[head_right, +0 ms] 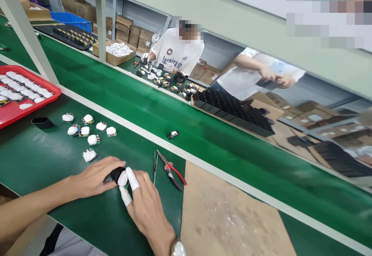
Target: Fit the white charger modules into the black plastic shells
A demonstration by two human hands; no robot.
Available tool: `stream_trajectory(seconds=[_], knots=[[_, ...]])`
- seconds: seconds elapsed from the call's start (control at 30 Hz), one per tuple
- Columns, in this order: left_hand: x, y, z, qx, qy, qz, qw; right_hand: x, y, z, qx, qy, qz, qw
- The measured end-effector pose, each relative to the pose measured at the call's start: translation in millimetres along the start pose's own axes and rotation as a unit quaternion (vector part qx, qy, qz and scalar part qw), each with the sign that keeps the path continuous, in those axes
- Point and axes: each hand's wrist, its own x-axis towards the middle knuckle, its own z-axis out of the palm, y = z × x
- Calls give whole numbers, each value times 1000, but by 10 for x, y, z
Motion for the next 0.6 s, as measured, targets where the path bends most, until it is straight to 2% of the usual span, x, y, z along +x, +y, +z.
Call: stream_trajectory(seconds=[0.23,0.37,0.5,0.6], knots=[[6,33,-6,18,-6,6,1000,52,-20,-9,-24,-55,10,998],[0,31,-10,-10,-25,-29,999,65,-19,-58,-4,-73,28,997],[-21,13,-8,-67,-43,-83,993,43,24,-54,5,-30,14,999],[-39,14,-8,-102,-61,-95,988,22,76,37,34,-17,-6,999]])
